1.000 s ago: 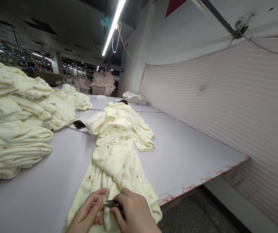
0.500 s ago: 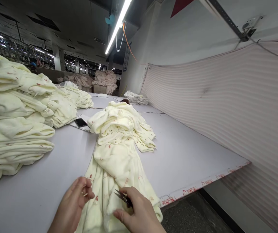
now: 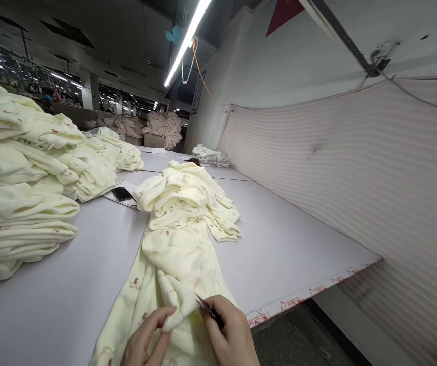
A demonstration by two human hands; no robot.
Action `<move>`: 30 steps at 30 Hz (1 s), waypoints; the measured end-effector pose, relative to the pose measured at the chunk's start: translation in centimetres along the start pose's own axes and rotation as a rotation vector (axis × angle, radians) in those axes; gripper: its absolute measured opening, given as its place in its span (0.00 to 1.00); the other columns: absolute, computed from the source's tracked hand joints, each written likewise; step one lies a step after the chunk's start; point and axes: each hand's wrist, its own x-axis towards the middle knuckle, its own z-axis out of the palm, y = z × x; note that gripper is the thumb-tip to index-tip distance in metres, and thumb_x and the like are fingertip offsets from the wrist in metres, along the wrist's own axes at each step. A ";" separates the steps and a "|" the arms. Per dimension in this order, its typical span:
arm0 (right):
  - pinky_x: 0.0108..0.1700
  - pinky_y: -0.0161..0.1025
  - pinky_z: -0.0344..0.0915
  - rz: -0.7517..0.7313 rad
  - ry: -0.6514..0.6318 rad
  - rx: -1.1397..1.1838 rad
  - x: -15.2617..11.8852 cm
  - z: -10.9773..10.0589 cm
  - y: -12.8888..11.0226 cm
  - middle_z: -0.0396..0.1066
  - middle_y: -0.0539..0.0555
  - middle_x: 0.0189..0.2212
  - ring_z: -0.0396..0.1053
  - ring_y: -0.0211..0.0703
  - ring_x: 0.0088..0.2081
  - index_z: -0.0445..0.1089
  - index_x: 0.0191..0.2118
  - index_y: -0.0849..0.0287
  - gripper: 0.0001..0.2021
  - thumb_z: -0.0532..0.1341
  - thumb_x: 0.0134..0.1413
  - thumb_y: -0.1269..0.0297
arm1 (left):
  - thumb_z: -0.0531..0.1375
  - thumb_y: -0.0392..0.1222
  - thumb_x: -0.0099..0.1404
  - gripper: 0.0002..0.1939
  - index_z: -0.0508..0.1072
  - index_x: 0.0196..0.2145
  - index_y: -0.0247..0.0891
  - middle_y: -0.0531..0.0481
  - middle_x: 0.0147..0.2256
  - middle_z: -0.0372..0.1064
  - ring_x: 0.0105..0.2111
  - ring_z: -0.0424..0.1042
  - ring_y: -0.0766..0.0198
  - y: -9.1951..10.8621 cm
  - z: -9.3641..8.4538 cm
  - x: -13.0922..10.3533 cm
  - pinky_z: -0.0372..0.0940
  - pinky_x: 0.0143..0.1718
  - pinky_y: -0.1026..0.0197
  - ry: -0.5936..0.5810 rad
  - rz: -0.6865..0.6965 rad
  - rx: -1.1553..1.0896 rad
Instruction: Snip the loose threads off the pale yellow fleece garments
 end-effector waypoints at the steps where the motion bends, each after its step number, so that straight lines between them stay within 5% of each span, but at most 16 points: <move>1: 0.33 0.35 0.60 -0.010 0.054 -0.011 0.3 -0.1 0.0 0.70 0.50 0.27 0.68 0.43 0.30 0.69 0.32 0.56 0.10 0.52 0.58 0.62 | 0.54 0.46 0.61 0.15 0.74 0.41 0.40 0.48 0.34 0.74 0.35 0.72 0.56 0.2 0.0 0.4 0.63 0.39 0.59 -0.079 -0.048 -0.100; 3: 0.34 0.35 0.60 -0.022 0.148 -0.006 1.2 -0.1 0.2 0.71 0.51 0.29 0.69 0.44 0.32 0.70 0.34 0.56 0.08 0.53 0.54 0.67 | 0.56 0.47 0.59 0.13 0.77 0.36 0.39 0.49 0.30 0.75 0.36 0.72 0.54 0.5 -0.2 1.2 0.64 0.38 0.59 -0.189 -0.216 -0.323; 6: 0.34 0.36 0.62 -0.011 0.203 0.079 2.4 0.5 0.8 0.73 0.52 0.30 0.70 0.45 0.32 0.71 0.34 0.57 0.09 0.54 0.54 0.66 | 0.63 0.50 0.55 0.15 0.78 0.35 0.37 0.45 0.36 0.77 0.47 0.70 0.48 0.8 -0.2 2.3 0.62 0.49 0.54 -0.149 -0.475 -0.648; 11: 0.41 0.37 0.65 -0.035 0.195 0.236 2.6 1.3 1.0 0.75 0.54 0.36 0.71 0.47 0.39 0.73 0.39 0.57 0.10 0.55 0.55 0.66 | 0.66 0.48 0.54 0.17 0.80 0.37 0.33 0.38 0.40 0.78 0.49 0.71 0.43 2.0 0.0 3.3 0.58 0.57 0.46 -0.409 -0.523 -1.111; 18: 0.25 0.32 0.58 0.109 0.164 0.611 1.0 -0.7 -0.8 0.61 0.45 0.19 0.57 0.35 0.20 0.67 0.37 0.56 0.15 0.54 0.60 0.49 | 0.60 0.46 0.62 0.18 0.77 0.44 0.31 0.37 0.39 0.79 0.46 0.74 0.43 2.4 0.1 3.5 0.61 0.54 0.44 -0.470 -0.541 -1.211; 22: 0.34 0.36 0.62 0.009 -0.067 0.283 -0.3 -0.8 -0.3 0.69 0.50 0.25 0.66 0.42 0.30 0.69 0.31 0.57 0.11 0.60 0.53 0.54 | 0.56 0.47 0.66 0.21 0.74 0.48 0.28 0.35 0.41 0.78 0.47 0.74 0.45 2.5 0.2 3.6 0.62 0.54 0.46 -0.467 -0.553 -1.237; 26: 0.39 0.37 0.65 -0.048 0.022 0.097 -0.8 -0.4 0.5 0.72 0.53 0.36 0.70 0.46 0.38 0.71 0.43 0.54 0.14 0.59 0.54 0.54 | 0.55 0.50 0.66 0.24 0.70 0.53 0.30 0.36 0.44 0.77 0.49 0.72 0.45 2.9 0.2 3.6 0.60 0.55 0.45 -0.491 -0.607 -1.250; 30: 0.33 0.35 0.64 -0.021 0.102 -0.052 -0.6 -0.1 0.5 0.73 0.52 0.36 0.72 0.44 0.36 0.72 0.43 0.51 0.13 0.55 0.59 0.55 | 0.53 0.53 0.66 0.27 0.70 0.53 0.29 0.34 0.46 0.75 0.51 0.70 0.44 2.8 0.4 3.6 0.58 0.57 0.43 -0.544 -0.589 -1.219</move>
